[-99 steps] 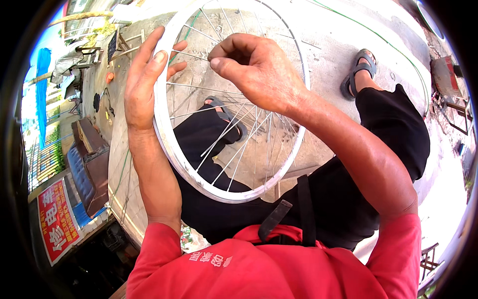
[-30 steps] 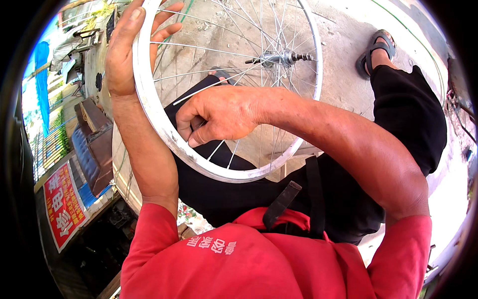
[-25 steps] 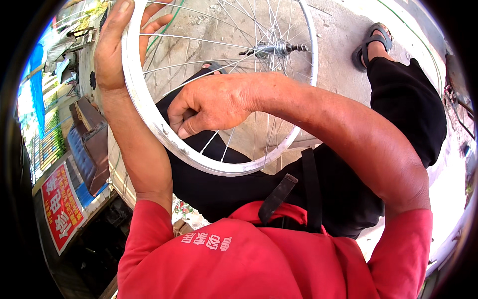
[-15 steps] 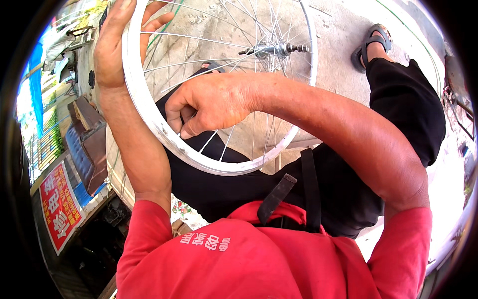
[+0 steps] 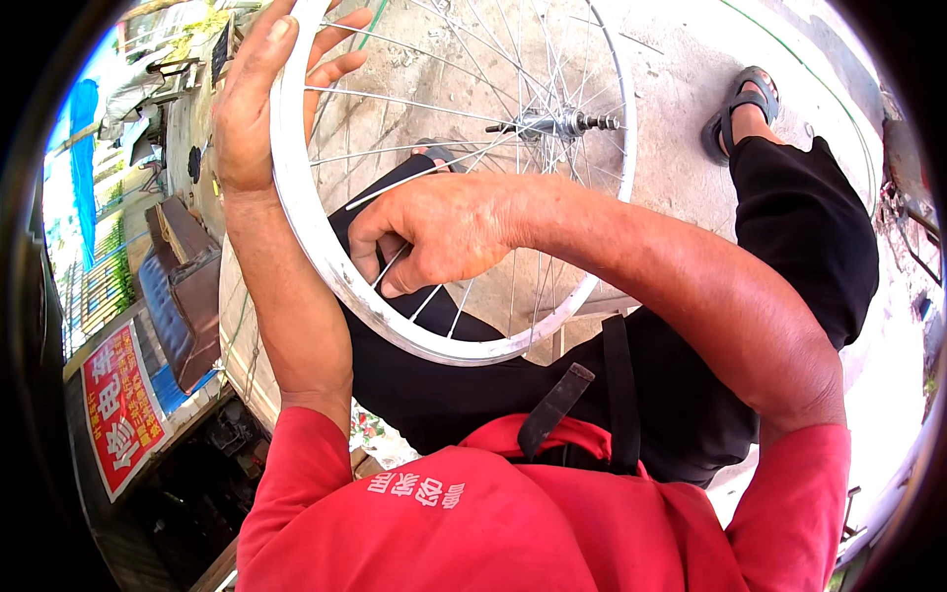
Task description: The person threads bicycle spokes through the holes in the rim and into the hub, then tightens the spoke nipples by hand.
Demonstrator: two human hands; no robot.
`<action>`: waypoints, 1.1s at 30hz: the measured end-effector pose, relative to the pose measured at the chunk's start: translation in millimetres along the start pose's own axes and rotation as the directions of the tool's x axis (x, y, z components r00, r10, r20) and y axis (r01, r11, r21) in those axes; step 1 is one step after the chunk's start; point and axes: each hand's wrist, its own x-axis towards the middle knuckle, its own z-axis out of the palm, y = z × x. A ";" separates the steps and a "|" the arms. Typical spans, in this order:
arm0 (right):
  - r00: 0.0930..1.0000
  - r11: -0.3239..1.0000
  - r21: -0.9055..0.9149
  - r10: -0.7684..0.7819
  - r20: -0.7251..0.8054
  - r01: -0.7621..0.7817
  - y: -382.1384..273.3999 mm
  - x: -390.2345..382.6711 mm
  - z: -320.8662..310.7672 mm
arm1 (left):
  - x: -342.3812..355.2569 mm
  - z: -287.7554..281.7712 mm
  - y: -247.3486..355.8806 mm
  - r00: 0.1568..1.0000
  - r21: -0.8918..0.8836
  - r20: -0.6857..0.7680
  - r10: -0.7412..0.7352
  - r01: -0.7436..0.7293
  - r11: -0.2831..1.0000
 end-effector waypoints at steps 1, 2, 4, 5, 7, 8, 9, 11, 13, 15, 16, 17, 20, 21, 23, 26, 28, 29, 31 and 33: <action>1.000 1.000 0.004 -0.011 -0.005 0.011 2.4 0.5 1.1 | 0.2 -1.6 -0.9 1.000 -0.019 0.013 0.005 -0.005 1.000; 1.000 1.000 0.008 -0.022 -0.011 0.023 7.0 1.5 3.3 | 0.6 -2.4 -1.6 1.000 -0.039 0.025 0.010 -0.009 0.999; 0.999 0.999 0.017 -0.038 -0.009 0.038 9.3 1.5 4.7 | -0.1 -0.4 -0.1 1.000 -0.017 0.006 0.002 -0.002 1.000; 0.999 0.999 0.020 -0.040 -0.004 0.040 9.2 1.2 4.7 | -0.3 0.3 0.3 1.000 -0.007 -0.004 -0.001 0.001 1.000; 0.999 0.998 0.009 -0.054 -0.001 0.054 9.6 1.2 4.5 | 0.0 -1.1 0.4 1.000 -0.009 0.000 -0.002 0.002 1.000; 0.998 0.998 -0.004 -0.067 -0.004 0.067 11.3 1.7 4.8 | 0.0 -1.7 0.5 1.000 -0.010 0.002 -0.003 0.003 1.000; 0.997 0.997 -0.018 -0.078 -0.009 0.078 12.5 1.9 4.9 | 0.2 -1.4 0.4 1.000 -0.008 0.002 -0.004 0.004 1.000; 0.997 0.996 -0.040 -0.078 -0.024 0.077 13.2 1.4 4.8 | 0.4 -0.8 0.4 1.000 -0.003 0.000 -0.005 0.005 1.000; 0.999 0.995 -0.093 -0.042 -0.020 0.040 9.7 -0.5 3.0 | -0.1 1.8 0.6 1.000 0.005 -0.013 -0.008 0.009 1.000; 0.999 0.983 -0.179 0.032 -0.004 -0.033 0.5 -4.9 -1.2 | -0.7 2.0 0.7 1.000 0.003 -0.014 -0.012 0.012 1.000; 1.000 0.983 -0.182 0.007 -0.029 -0.012 3.3 -5.8 0.8 | -1.1 0.9 0.6 1.000 -0.003 -0.009 -0.013 0.013 1.000; 0.998 0.983 -0.185 -0.019 -0.053 0.009 8.8 -6.4 4.3 | -1.5 -0.2 0.4 1.000 -0.009 -0.004 -0.015 0.014 1.000; 0.988 0.977 -0.199 -0.097 -0.116 0.072 17.4 -8.0 7.9 | -1.0 -4.4 -1.5 1.000 -0.010 0.013 -0.004 0.004 1.000; 0.983 0.975 -0.203 -0.123 -0.136 0.094 18.2 -8.5 8.0 | -1.4 -5.0 -1.2 1.000 -0.019 0.008 -0.011 0.011 1.000; 0.975 0.961 -0.247 -0.163 -0.152 0.122 17.4 -7.8 8.9 | -2.7 -6.2 0.4 1.000 -0.037 -0.003 -0.024 0.024 0.999; 0.959 0.950 -0.272 -0.207 -0.195 0.150 20.1 -7.4 5.8 | -9.8 5.5 15.4 1.000 0.048 0.006 -0.012 0.012 0.999; 0.940 0.946 -0.281 -0.236 -0.245 0.164 19.6 -4.3 -4.0 | -16.1 15.1 19.9 1.000 0.111 0.001 0.013 -0.013 0.994; 0.920 0.938 -0.293 -0.269 -0.283 0.184 20.0 -2.5 -12.0 | -19.7 19.7 20.9 1.000 0.143 -0.001 0.025 -0.025 0.989; 0.873 0.928 -0.320 -0.310 -0.376 0.191 12.2 -0.7 -29.5 | -27.3 44.0 15.5 0.990 0.214 -0.105 0.092 -0.068 0.974; 0.873 0.959 -0.204 -0.266 -0.408 0.197 6.1 -0.5 -46.5 | -29.0 52.2 17.7 0.992 0.199 -0.094 0.085 -0.065 0.978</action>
